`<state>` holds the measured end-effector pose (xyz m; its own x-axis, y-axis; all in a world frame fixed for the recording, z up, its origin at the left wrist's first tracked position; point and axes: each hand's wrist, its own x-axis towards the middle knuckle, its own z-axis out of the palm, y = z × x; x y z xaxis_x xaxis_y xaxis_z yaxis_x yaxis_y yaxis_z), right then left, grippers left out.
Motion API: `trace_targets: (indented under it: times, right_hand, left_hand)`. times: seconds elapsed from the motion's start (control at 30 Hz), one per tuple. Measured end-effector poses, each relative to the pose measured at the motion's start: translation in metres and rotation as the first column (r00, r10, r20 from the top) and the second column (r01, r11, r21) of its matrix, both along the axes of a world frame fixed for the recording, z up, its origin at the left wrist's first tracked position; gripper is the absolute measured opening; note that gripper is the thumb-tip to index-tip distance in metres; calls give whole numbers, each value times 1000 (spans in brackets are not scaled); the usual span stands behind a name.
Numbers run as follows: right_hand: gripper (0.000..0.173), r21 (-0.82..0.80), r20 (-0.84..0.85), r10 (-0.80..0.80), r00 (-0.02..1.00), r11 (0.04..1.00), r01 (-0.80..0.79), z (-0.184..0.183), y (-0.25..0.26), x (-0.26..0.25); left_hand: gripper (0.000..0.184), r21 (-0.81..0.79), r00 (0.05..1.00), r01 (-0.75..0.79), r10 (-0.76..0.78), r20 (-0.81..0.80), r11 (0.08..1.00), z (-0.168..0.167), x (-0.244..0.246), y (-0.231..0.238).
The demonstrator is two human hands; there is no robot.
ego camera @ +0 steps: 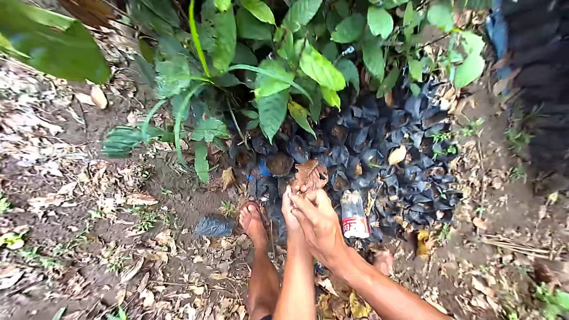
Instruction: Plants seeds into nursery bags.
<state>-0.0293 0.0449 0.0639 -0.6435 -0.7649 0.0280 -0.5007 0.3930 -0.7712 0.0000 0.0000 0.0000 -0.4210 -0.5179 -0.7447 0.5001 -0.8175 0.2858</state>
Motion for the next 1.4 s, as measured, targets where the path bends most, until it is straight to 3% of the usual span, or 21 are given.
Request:
trace_targets:
  times: [0.03,0.1,0.17,0.27,0.4,0.5,0.6,0.67,0.83,0.9,1.03,1.13,1.3,1.4]
  right_hand:
    - [27,-22,33,4,999,1000,-4,1,-8,-11]
    - [26,-12,111,-1,994,1000,2,-12,-15,-39]
    - [23,12,122,-33,992,999,32,-45,-15,-73]
    - [25,100,103,-47,994,994,37,-109,-24,-142]
    - [29,290,135,-133,982,953,90,-179,-46,-219]
    - [26,290,219,-203,954,947,135,-207,-63,-252]
    - [24,278,314,-249,916,947,161,-216,-69,-261]
    - [22,294,281,-252,926,941,167,-215,-74,-264]
    - [33,275,-112,-47,993,958,77,-204,-95,-259]
    - [39,341,-158,27,987,940,29,-198,-102,-248]
    - [51,426,-85,-74,994,899,103,-204,-120,-231]
    - [57,416,-111,-123,986,895,159,-233,-127,-231]
    - [55,546,-115,-206,972,804,235,-221,-144,-219]
    - [51,524,-143,-195,970,816,242,-227,-138,-220]
  left_hand:
    - [44,116,999,-22,17,47,993,16,-2,-11]
    - [48,225,999,36,-31,-26,974,-1,11,-8]
    - [50,186,990,135,-124,-68,973,-29,30,9]
    - [51,163,988,153,-156,7,975,-58,39,47]
    - [48,324,954,274,-297,23,905,-96,32,117]
    - [45,424,912,393,-406,-64,816,-108,22,140]
    - [44,420,900,430,-416,-130,799,-107,15,135]
    - [44,410,909,410,-399,-116,815,-108,13,124]
    - [45,412,935,336,-351,-40,847,-110,10,103]
    - [45,411,930,347,-365,-38,843,-109,8,99]
    - [44,431,923,352,-385,-12,831,-106,5,97]
    - [42,455,931,326,-364,-4,829,-108,4,94]
    - [42,460,944,293,-330,0,838,-107,5,85]
    - [42,461,948,279,-318,7,842,-106,4,80]
